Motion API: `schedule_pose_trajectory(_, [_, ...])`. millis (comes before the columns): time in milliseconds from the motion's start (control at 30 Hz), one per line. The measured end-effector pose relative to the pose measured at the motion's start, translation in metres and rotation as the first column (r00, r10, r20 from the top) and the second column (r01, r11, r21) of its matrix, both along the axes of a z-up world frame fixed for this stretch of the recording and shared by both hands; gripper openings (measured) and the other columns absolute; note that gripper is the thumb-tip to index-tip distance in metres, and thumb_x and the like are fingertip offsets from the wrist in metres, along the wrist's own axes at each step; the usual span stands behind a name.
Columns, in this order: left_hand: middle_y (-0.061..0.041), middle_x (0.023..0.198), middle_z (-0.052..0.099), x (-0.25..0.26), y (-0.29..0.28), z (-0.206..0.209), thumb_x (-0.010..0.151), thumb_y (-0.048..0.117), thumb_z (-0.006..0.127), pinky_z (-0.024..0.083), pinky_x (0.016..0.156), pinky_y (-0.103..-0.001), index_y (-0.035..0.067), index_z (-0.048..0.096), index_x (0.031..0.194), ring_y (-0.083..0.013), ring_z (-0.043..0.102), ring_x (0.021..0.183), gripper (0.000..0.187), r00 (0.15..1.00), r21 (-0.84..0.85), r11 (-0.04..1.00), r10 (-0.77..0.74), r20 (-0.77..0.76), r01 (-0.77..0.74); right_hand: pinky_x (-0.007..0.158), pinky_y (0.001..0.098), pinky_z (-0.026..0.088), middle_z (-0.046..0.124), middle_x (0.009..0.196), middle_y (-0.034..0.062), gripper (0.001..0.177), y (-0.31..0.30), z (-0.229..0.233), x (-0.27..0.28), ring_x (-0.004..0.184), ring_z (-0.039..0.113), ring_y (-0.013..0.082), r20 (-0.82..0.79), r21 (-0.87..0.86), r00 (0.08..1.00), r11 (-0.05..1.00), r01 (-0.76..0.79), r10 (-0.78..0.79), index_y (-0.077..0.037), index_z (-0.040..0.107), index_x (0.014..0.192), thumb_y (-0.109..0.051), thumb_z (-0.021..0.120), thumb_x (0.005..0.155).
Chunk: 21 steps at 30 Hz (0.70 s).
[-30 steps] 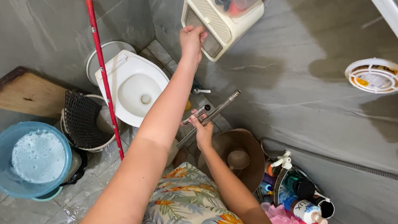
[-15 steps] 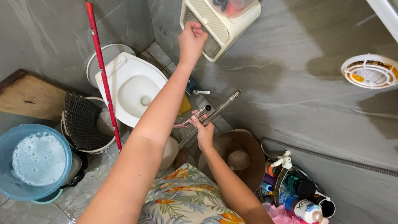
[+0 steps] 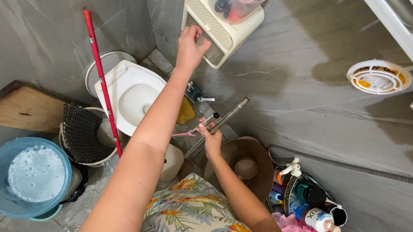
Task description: Cleaning the bathroom floor and components using brushes, soap, and water.
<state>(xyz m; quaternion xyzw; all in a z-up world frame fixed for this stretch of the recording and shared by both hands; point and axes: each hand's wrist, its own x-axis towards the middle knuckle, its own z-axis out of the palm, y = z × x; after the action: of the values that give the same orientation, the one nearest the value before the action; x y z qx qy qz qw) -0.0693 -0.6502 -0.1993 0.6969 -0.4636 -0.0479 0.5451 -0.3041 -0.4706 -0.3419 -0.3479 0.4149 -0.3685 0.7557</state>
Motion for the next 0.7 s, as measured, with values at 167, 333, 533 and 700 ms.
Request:
schedule_pose_trajectory(167, [-0.010,0.089,0.063,0.009,0.008,-0.007,0.083,0.004,0.076,0.053,0.073,-0.038,0.002,0.064,0.093,-0.0237,0.062,0.079,0.016,0.999,0.005,0.999,0.043,-0.005,-0.043,0.089,0.0338,0.059,0.072,0.120,0.0072,0.025,-0.001,-0.003,0.002,0.096,0.071,0.0173,-0.016,-0.011,1.000,1.000,0.014,-0.014,-0.001,0.071,0.116,-0.011,0.074,0.093])
schedule_pose_trajectory(333, [-0.008,0.089,0.064,0.020,0.021,-0.020,0.082,-0.003,0.071,0.054,0.074,-0.033,0.003,0.066,0.097,-0.0185,0.061,0.079,0.017,0.995,0.009,0.999,0.044,-0.090,-0.043,0.087,0.0304,0.058,0.074,0.106,0.0050,0.026,-0.004,0.015,0.002,0.094,0.071,0.0155,-0.074,-0.032,0.997,0.999,-0.001,-0.001,-0.003,0.072,0.116,-0.014,0.074,0.093])
schedule_pose_trajectory(533, [-0.002,0.104,0.065,0.046,0.006,-0.059,0.090,-0.008,0.063,0.053,0.088,-0.026,0.005,0.060,0.116,-0.0114,0.063,0.094,0.029,0.871,-0.122,0.992,-0.065,-0.487,0.006,0.081,0.0267,0.049,0.067,0.098,0.0013,0.019,-0.050,0.001,0.029,0.087,0.060,0.0101,-0.169,-0.281,0.978,0.957,0.070,-0.121,-0.001,0.069,0.114,-0.014,0.071,0.100])
schedule_pose_trajectory(700, [-0.003,0.113,0.066,0.053,-0.002,-0.053,0.088,-0.010,0.057,0.050,0.091,-0.027,0.006,0.060,0.121,-0.0130,0.062,0.103,0.037,0.921,-0.131,0.991,-0.059,-0.385,0.008,0.084,0.0271,0.052,0.062,0.101,0.0009,0.016,-0.092,0.006,0.061,0.085,0.060,0.0095,0.075,-0.337,0.975,0.915,0.222,-0.209,-0.002,0.057,0.120,-0.009,0.061,0.106])
